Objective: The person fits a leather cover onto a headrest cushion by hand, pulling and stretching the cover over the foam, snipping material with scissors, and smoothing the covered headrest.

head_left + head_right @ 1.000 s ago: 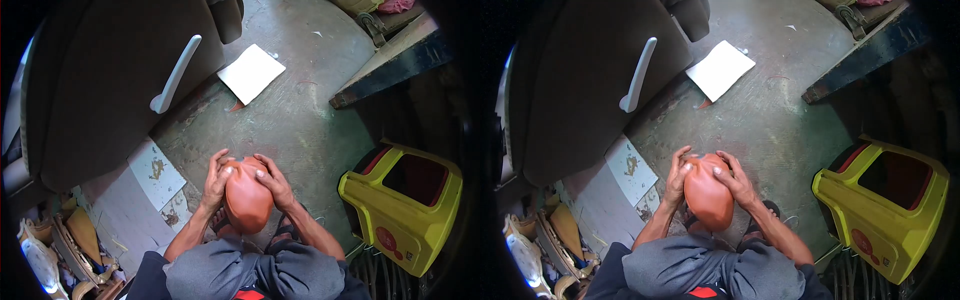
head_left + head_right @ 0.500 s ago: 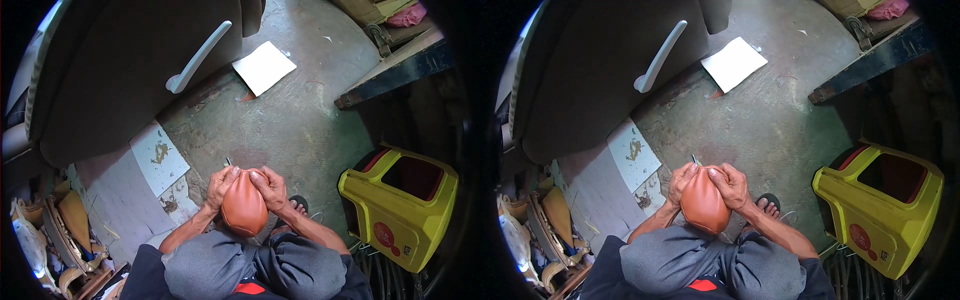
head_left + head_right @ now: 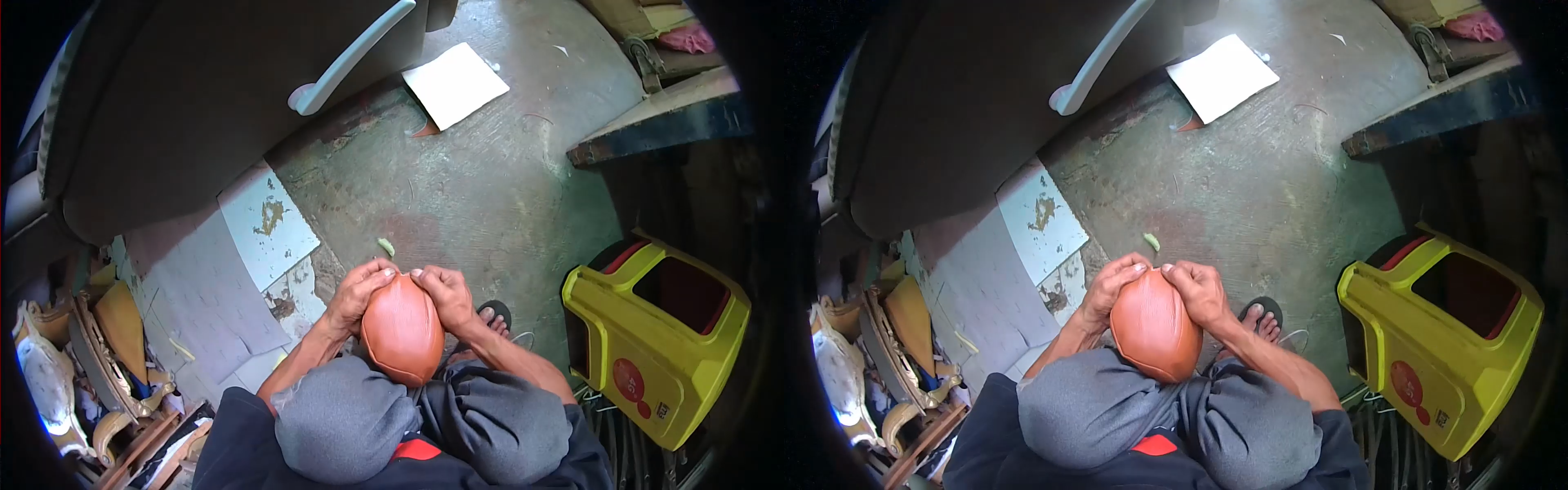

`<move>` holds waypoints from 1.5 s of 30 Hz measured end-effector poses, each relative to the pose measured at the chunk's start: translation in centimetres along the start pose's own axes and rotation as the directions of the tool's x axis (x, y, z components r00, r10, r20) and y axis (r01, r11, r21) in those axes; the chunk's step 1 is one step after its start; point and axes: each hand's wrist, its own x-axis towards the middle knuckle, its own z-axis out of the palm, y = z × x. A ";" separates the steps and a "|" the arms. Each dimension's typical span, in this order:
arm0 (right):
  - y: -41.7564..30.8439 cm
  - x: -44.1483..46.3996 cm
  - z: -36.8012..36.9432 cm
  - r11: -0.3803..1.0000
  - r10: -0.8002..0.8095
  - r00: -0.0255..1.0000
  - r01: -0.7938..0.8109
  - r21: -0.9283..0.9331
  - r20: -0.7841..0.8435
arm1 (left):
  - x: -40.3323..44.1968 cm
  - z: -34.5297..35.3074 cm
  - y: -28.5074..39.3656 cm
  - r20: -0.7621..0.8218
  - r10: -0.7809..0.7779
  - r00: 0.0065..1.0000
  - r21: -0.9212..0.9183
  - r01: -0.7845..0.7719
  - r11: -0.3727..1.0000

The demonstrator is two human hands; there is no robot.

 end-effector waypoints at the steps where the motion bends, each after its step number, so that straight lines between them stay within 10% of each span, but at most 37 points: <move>1: -0.2 0.2 0.1 0.999 0.013 1.000 -0.013 0.036 0.013 | 0.1 -0.3 0.0 -0.006 0.015 1.000 -0.020 -0.015 1.000; 4: 0.0 1.0 0.0 0.997 0.005 1.000 -0.007 0.079 0.019 | 0.6 0.1 0.5 -0.077 0.144 0.987 0.016 -0.143 0.990; 5: 0.2 1.3 0.0 0.991 0.046 0.999 -0.047 0.125 0.011 | 0.3 -0.4 1.2 -0.084 0.378 0.922 0.532 -0.279 0.799; 6: 0.1 1.9 -0.3 0.981 0.080 0.997 -0.078 0.175 -0.005 | -0.3 0.3 2.8 -0.067 0.377 0.924 0.541 -0.284 0.791; 8: -0.1 2.0 -0.7 0.996 0.085 0.994 -0.083 0.020 -0.075 | -2.5 1.7 4.4 0.225 0.499 0.837 0.593 -0.524 0.611; 10: 0.6 3.4 -0.3 0.946 0.082 0.994 -0.099 0.309 0.069 | -2.8 1.4 3.7 0.515 0.414 0.751 0.681 -0.651 0.334; 12: 1.0 4.4 -0.2 0.961 0.052 0.997 -0.066 0.267 0.058 | -4.0 2.6 4.1 0.714 0.306 0.629 0.700 -0.652 -0.293; 26: -0.9 2.9 -1.2 0.998 0.066 0.996 -0.065 0.026 -0.055 | -0.2 2.1 1.6 0.628 0.660 0.411 0.635 -0.761 -0.130; 29: 2.8 0.2 -1.3 0.914 -0.402 0.907 0.405 -0.002 0.128 | 0.7 1.8 2.1 0.330 0.756 0.566 0.655 -0.714 0.248; 32: 2.0 -0.6 -1.1 0.786 -0.562 0.790 0.603 -0.139 0.245 | 0.2 2.3 1.6 0.213 0.785 0.582 0.720 -0.637 0.276; 41: 0.4 1.0 2.7 0.884 -0.436 0.899 0.434 -0.172 0.029 | -1.4 2.0 2.2 -0.257 0.554 0.792 0.807 -0.138 0.573; 45: -0.7 2.2 2.4 0.879 -0.340 0.937 0.348 -0.326 0.082 | -1.4 0.1 3.6 -0.055 0.574 0.817 0.898 -0.211 0.386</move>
